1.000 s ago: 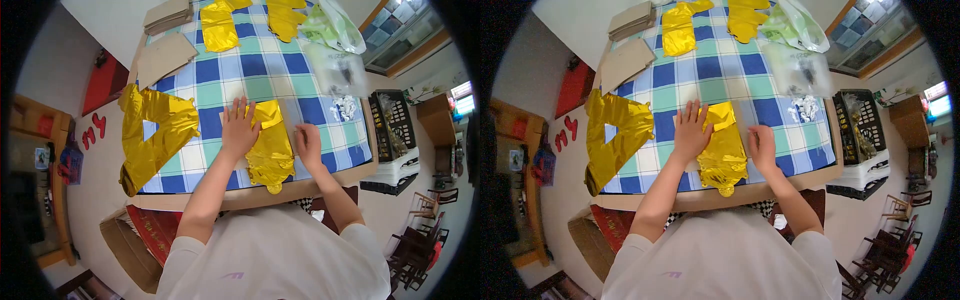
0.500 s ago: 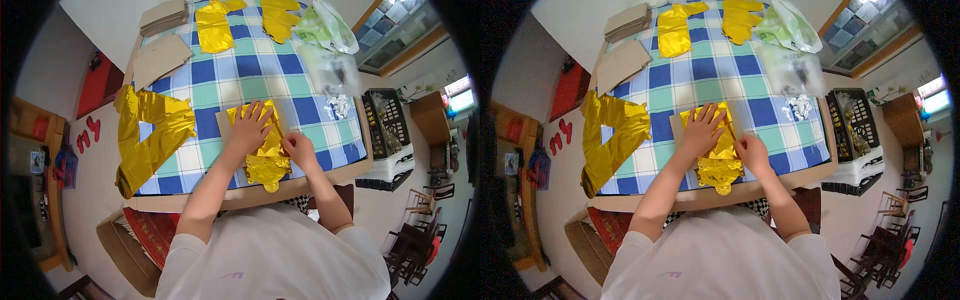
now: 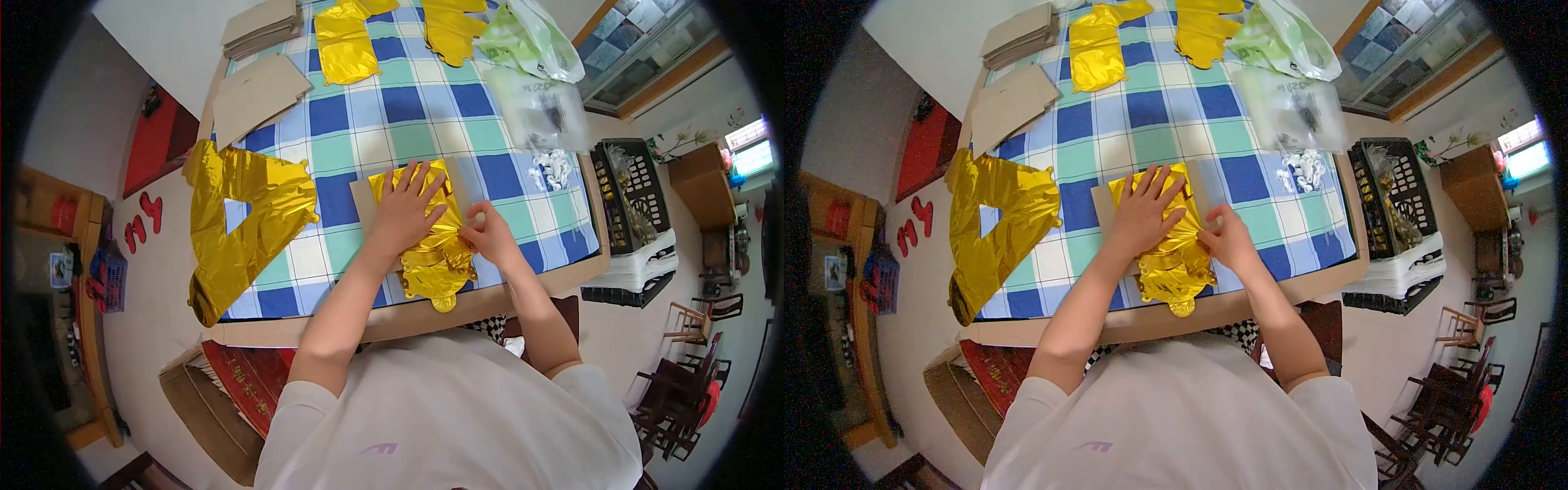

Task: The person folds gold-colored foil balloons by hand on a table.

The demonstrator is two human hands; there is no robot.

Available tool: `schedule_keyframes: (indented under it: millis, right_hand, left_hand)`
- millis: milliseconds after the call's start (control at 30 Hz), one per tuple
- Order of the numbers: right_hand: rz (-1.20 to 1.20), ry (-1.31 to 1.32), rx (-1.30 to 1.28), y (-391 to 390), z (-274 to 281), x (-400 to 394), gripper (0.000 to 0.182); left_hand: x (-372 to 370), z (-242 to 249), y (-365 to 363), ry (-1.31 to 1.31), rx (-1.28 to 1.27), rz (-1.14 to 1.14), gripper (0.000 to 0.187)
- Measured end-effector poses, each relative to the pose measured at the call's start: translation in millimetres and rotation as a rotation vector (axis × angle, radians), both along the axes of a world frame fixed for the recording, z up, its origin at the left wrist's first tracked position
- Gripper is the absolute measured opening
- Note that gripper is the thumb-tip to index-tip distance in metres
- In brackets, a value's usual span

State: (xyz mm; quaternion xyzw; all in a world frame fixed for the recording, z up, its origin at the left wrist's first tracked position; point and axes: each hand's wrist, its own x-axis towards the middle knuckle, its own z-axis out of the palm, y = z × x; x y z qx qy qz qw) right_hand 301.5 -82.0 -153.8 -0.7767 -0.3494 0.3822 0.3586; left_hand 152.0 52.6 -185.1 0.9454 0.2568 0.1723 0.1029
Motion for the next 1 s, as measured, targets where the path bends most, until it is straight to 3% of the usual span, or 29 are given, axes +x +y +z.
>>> schedule_keyframes:
  millis: [167,267,367,467,567,667,867,1000]
  right_hand:
    - [0.145,-0.287,-0.114,-7,0,2,0.036]
    - [0.156,-0.150,-0.142,-21,16,-2,0.034]
    - [0.201,-0.334,-0.126,-40,14,-1,0.032]
    - [0.227,-0.265,-0.157,-47,22,7,0.033]
    - [0.020,-0.331,0.015,-25,7,19,0.032]
    - [0.014,-0.502,0.011,8,-7,16,0.029]
    - [0.113,-0.393,-0.017,26,-6,37,0.022]
    - [-0.001,-0.646,0.015,14,-21,73,0.019]
  left_hand:
    - [-1,3,-1,0.043,-0.020,0.000,0.062]
    - [1,2,-1,0.073,-0.021,0.001,0.064]
    - [1,4,-2,0.103,-0.029,0.005,0.065]
    - [0,10,-3,0.127,-0.039,0.003,0.067]
    - [1,8,-1,0.123,-0.026,-0.004,0.066]
    - [0,7,-2,0.105,-0.005,-0.015,0.063]
    - [-1,0,0,0.067,0.009,-0.038,0.059]
    - [-1,1,1,0.082,0.015,-0.046,0.058]
